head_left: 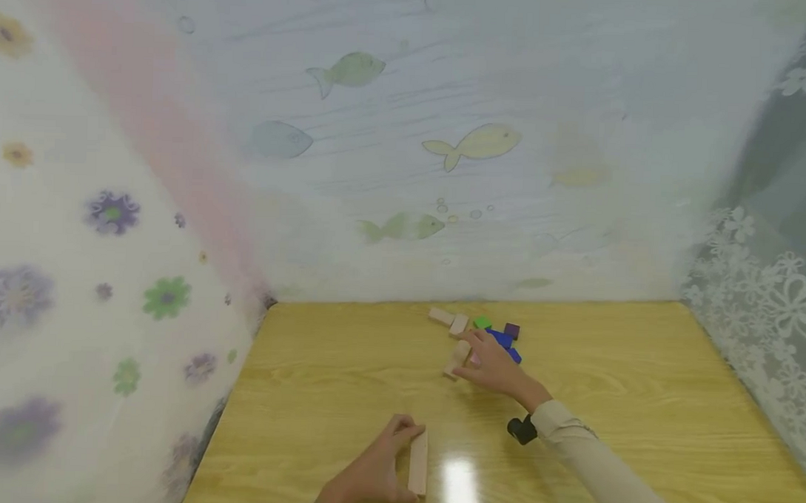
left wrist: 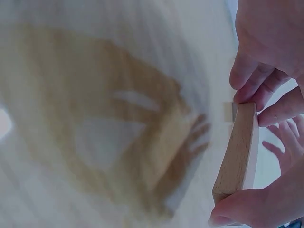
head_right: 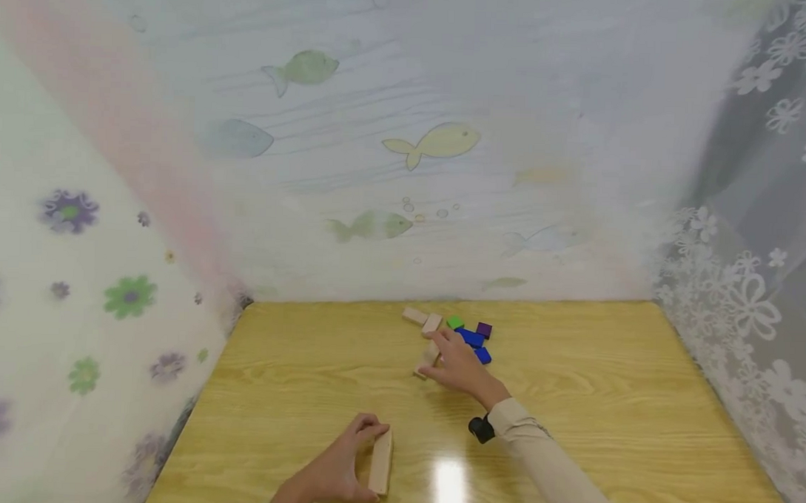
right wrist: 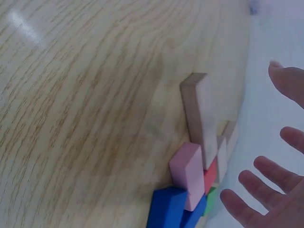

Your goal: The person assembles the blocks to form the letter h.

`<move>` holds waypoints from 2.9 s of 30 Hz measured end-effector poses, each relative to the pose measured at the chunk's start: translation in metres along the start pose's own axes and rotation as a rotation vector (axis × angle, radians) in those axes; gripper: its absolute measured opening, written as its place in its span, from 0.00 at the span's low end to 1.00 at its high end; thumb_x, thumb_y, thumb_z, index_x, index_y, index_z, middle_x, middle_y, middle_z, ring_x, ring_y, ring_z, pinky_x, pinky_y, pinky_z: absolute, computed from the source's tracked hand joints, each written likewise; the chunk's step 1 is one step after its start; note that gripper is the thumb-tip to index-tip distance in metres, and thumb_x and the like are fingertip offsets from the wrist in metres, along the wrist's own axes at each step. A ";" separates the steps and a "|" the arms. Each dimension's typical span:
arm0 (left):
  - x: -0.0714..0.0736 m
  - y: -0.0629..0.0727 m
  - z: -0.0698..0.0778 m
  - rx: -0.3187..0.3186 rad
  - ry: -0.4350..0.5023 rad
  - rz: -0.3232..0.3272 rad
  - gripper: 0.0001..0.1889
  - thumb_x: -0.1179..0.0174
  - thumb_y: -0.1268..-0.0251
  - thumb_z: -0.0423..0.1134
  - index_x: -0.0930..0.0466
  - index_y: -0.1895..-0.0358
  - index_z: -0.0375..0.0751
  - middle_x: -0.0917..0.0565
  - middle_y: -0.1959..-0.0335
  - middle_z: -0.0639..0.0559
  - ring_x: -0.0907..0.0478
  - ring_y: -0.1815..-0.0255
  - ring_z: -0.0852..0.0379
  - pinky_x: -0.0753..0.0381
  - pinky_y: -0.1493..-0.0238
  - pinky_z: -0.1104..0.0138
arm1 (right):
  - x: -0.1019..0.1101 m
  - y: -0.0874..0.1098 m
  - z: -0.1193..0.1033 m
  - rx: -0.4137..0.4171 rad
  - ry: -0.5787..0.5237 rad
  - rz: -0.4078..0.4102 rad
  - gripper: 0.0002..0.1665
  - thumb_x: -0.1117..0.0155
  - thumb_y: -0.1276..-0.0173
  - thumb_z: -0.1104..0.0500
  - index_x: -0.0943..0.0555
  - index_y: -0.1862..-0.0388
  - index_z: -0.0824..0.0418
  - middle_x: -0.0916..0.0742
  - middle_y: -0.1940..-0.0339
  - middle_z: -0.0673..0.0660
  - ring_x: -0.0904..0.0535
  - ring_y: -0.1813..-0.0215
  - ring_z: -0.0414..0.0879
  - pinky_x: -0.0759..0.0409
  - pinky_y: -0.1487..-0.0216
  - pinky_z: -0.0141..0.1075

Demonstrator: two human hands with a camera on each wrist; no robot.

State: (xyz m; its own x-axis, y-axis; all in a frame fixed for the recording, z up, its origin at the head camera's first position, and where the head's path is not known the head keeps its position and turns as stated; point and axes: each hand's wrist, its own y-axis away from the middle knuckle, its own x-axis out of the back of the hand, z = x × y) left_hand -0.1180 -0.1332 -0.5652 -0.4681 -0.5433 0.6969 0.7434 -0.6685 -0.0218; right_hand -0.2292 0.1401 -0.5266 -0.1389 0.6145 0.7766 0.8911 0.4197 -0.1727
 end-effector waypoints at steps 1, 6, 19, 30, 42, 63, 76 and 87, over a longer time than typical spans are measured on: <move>-0.001 0.001 0.000 -0.006 -0.003 0.002 0.50 0.22 0.62 0.45 0.39 0.31 0.36 0.40 0.38 0.52 0.35 0.39 0.52 0.27 0.39 0.63 | -0.001 -0.001 0.001 0.002 0.005 -0.003 0.36 0.32 0.39 0.51 0.31 0.34 0.61 0.29 0.37 0.67 0.31 0.39 0.64 0.26 0.46 0.58; -0.008 0.006 0.001 0.005 0.044 -0.005 0.50 0.23 0.60 0.45 0.39 0.30 0.38 0.41 0.38 0.54 0.36 0.40 0.54 0.26 0.41 0.65 | -0.007 -0.006 0.006 -0.023 -0.005 -0.032 0.36 0.31 0.39 0.52 0.31 0.34 0.62 0.29 0.37 0.67 0.23 0.50 0.59 0.21 0.53 0.52; -0.019 0.007 0.001 0.061 0.029 0.005 0.48 0.26 0.57 0.52 0.39 0.29 0.46 0.41 0.37 0.58 0.36 0.41 0.59 0.26 0.44 0.68 | -0.027 -0.017 0.024 -0.073 0.152 -0.016 0.39 0.28 0.44 0.46 0.28 0.37 0.61 0.26 0.41 0.69 0.32 0.42 0.65 0.36 0.46 0.68; -0.021 0.005 0.000 0.075 0.019 -0.005 0.49 0.26 0.57 0.54 0.39 0.29 0.44 0.41 0.37 0.58 0.36 0.40 0.60 0.26 0.43 0.68 | -0.029 -0.024 0.022 -0.112 0.207 -0.092 0.48 0.26 0.49 0.41 0.31 0.34 0.62 0.25 0.44 0.68 0.29 0.44 0.61 0.36 0.46 0.64; -0.017 0.006 -0.001 0.077 0.011 -0.007 0.46 0.29 0.53 0.57 0.38 0.30 0.47 0.41 0.36 0.58 0.37 0.36 0.56 0.27 0.40 0.62 | -0.028 -0.025 0.023 -0.126 0.180 -0.128 0.45 0.26 0.48 0.44 0.31 0.35 0.62 0.26 0.40 0.69 0.33 0.37 0.64 0.49 0.39 0.72; -0.022 0.006 -0.007 0.061 -0.022 0.028 0.44 0.32 0.51 0.60 0.38 0.30 0.48 0.41 0.32 0.57 0.38 0.33 0.52 0.29 0.38 0.58 | -0.026 -0.024 0.028 -0.095 0.156 -0.101 0.38 0.27 0.49 0.47 0.26 0.42 0.63 0.23 0.44 0.64 0.29 0.42 0.60 0.41 0.41 0.68; -0.027 0.005 -0.006 0.055 0.010 0.051 0.45 0.30 0.51 0.57 0.38 0.30 0.43 0.41 0.31 0.55 0.39 0.32 0.51 0.30 0.37 0.59 | -0.017 -0.023 0.030 -0.060 0.095 -0.101 0.39 0.26 0.48 0.48 0.27 0.41 0.66 0.24 0.42 0.64 0.30 0.41 0.62 0.35 0.42 0.63; -0.031 0.006 -0.004 0.039 -0.018 0.086 0.43 0.31 0.49 0.56 0.36 0.31 0.42 0.44 0.30 0.51 0.38 0.32 0.45 0.29 0.38 0.56 | 0.008 -0.022 0.007 -0.029 0.062 -0.083 0.37 0.25 0.51 0.53 0.26 0.44 0.67 0.25 0.42 0.67 0.27 0.44 0.62 0.23 0.50 0.52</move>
State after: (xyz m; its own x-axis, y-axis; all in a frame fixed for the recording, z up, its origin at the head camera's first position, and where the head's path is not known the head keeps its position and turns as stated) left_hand -0.1009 -0.1228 -0.5894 -0.3935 -0.5881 0.7066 0.7987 -0.5993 -0.0541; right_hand -0.2533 0.1404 -0.5209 -0.1863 0.5357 0.8236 0.8899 0.4473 -0.0897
